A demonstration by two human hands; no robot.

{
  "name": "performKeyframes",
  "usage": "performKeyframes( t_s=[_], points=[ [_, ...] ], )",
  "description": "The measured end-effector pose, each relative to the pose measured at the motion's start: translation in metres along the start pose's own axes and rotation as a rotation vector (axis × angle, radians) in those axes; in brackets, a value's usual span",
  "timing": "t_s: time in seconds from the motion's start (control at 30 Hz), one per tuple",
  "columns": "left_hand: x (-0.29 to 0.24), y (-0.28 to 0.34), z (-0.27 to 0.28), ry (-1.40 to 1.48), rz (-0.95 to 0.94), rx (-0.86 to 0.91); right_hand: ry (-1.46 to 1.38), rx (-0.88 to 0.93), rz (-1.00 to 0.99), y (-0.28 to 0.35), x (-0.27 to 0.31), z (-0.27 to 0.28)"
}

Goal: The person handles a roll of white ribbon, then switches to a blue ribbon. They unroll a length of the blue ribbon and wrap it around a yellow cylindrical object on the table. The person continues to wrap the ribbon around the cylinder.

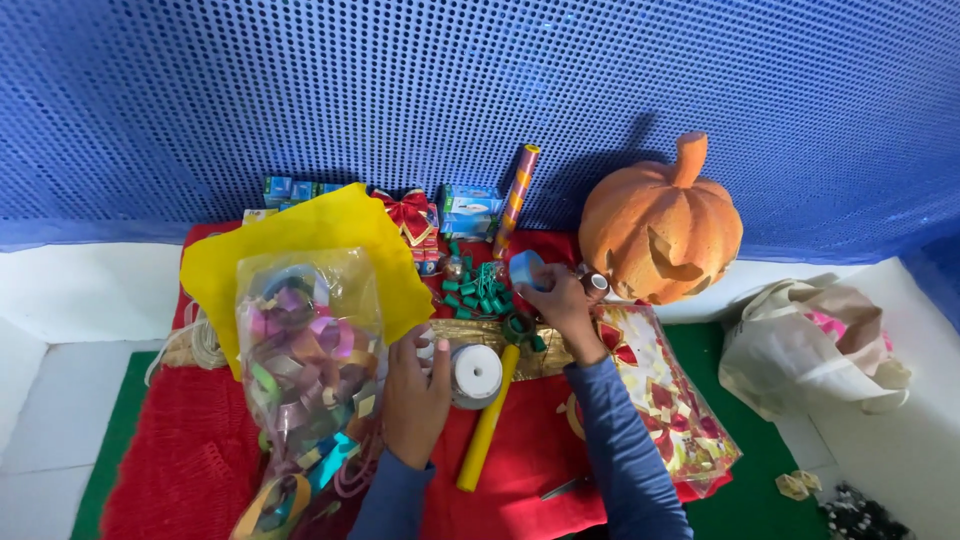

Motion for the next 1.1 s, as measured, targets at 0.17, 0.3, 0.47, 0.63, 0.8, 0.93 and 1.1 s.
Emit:
performKeyframes(
  t_s=[0.17,0.3,0.47,0.63,0.8,0.93,1.1],
  points=[
    [-0.001,0.001,-0.005,0.147,-0.064,0.027,-0.707,0.487,-0.093,0.041,0.022,0.000],
    [-0.008,0.005,-0.015,0.226,-0.337,0.078,-0.914,0.812,-0.054,0.080,0.040,-0.006],
    [-0.021,0.014,-0.022,0.063,-0.392,0.200,-0.743,0.745,-0.001,0.119,0.077,-0.007],
    [-0.015,0.011,-0.017,0.068,-0.396,0.098,-0.509,0.586,0.152,0.130,0.090,-0.011],
    [-0.012,0.006,0.004,0.129,-0.357,-0.108,-0.424,0.469,0.310,0.140,0.110,0.022],
    [0.008,-0.003,0.009,0.279,-0.235,-0.186,-0.391,0.176,0.518,0.148,0.100,0.034],
    [0.006,0.001,0.012,0.344,-0.186,-0.172,0.215,0.478,0.478,0.176,0.079,-0.015]
  ],
)
Point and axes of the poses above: each hand's wrist, its own y-axis away from the middle knuckle, its own z-axis out of the back of the hand, x = y × z, the point moved 8 cm from there along -y, towards the middle knuckle, and after that the axes turned 10 degrees about -x, right-handed, at the moved point
